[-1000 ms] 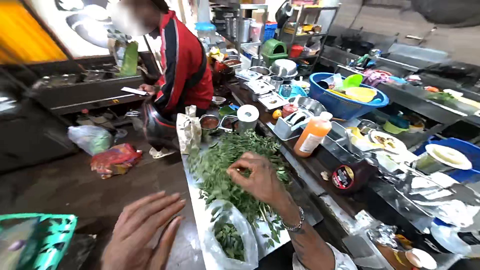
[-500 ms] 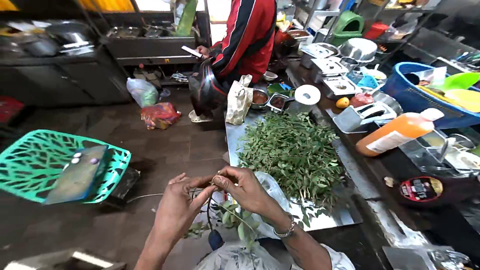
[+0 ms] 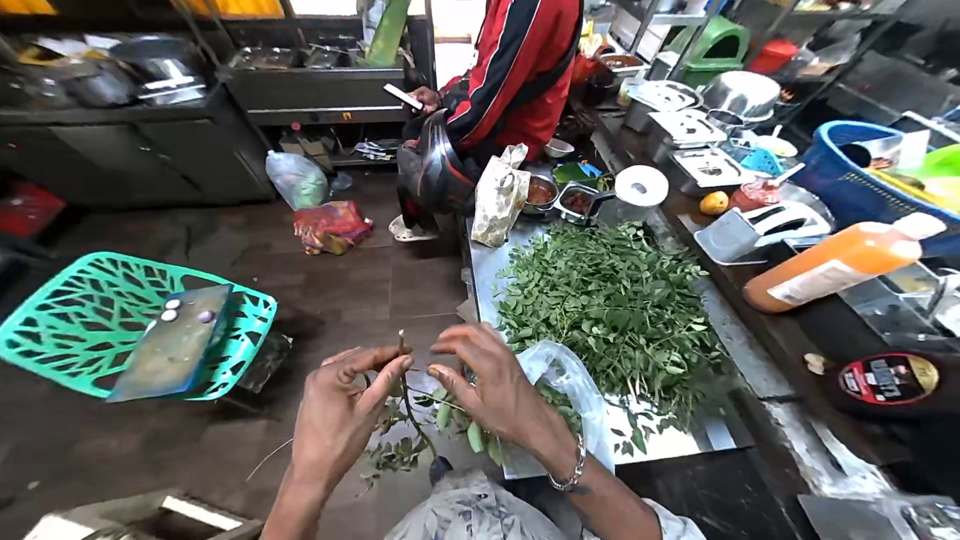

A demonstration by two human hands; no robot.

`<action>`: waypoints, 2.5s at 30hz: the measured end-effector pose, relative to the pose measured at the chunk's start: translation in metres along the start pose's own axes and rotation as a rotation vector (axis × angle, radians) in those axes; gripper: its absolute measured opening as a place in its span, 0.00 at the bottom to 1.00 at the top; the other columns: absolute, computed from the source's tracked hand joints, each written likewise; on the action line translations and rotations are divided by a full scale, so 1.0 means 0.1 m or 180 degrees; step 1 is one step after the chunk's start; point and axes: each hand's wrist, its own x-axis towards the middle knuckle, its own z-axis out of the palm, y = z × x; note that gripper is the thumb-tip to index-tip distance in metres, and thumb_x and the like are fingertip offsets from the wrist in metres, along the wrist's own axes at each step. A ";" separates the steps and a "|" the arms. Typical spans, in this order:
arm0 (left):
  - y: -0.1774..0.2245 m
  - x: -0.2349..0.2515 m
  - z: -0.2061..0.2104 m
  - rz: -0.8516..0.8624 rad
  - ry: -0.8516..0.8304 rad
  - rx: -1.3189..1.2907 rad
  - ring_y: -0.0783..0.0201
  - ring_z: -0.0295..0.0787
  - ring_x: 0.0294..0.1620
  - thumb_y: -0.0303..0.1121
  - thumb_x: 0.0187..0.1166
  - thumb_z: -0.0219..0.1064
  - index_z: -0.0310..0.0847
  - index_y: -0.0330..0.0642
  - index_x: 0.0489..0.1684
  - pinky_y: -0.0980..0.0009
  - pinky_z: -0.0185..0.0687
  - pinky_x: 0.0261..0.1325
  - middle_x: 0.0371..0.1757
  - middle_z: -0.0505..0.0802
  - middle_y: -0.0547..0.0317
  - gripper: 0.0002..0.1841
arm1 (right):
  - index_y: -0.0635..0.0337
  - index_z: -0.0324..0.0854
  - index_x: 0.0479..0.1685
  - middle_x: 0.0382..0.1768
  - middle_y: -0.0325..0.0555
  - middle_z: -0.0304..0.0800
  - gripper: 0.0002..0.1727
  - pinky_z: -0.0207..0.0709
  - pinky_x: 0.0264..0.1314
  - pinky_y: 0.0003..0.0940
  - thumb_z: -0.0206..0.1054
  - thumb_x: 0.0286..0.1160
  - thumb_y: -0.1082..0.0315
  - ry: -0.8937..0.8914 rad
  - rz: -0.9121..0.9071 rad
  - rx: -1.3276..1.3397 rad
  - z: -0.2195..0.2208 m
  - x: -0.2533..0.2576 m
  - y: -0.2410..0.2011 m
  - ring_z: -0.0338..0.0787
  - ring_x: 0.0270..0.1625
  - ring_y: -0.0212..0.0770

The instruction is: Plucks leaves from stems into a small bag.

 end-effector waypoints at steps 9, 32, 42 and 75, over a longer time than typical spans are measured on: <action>0.02 0.08 0.07 -0.0287 0.0142 -0.0217 0.71 0.95 0.36 0.51 0.78 0.72 0.95 0.62 0.45 0.66 0.95 0.40 0.36 0.97 0.75 0.11 | 0.48 0.90 0.51 0.45 0.35 0.91 0.21 0.81 0.60 0.37 0.54 0.90 0.46 -0.0567 -0.0135 -0.0572 0.30 -0.03 -0.20 0.88 0.54 0.36; 0.03 0.75 -0.26 -0.0160 0.0365 -0.0487 0.73 0.89 0.44 0.32 0.85 0.64 0.83 0.30 0.54 0.73 0.87 0.55 0.46 0.92 0.57 0.12 | 0.51 0.89 0.54 0.48 0.41 0.91 0.18 0.87 0.59 0.44 0.59 0.88 0.50 0.0236 0.2383 -0.0583 -0.43 -1.88 1.28 0.91 0.52 0.39; 0.32 0.63 0.29 0.0126 -0.0111 -0.0763 0.66 0.94 0.47 0.35 0.83 0.67 0.93 0.46 0.48 0.66 0.91 0.53 0.48 0.97 0.63 0.08 | 0.47 0.92 0.54 0.50 0.28 0.94 0.12 0.90 0.60 0.36 0.65 0.84 0.57 0.1124 0.1284 -0.0189 -0.76 -0.97 0.59 0.92 0.55 0.28; 0.44 0.84 -0.30 0.0292 0.0503 -0.0701 0.72 0.88 0.50 0.30 0.90 0.52 0.76 0.28 0.61 0.71 0.84 0.62 0.52 0.89 0.59 0.14 | 0.54 0.86 0.55 0.47 0.45 0.89 0.18 0.86 0.57 0.44 0.55 0.91 0.53 0.0369 0.2288 -0.0589 -0.34 -1.95 1.41 0.90 0.50 0.42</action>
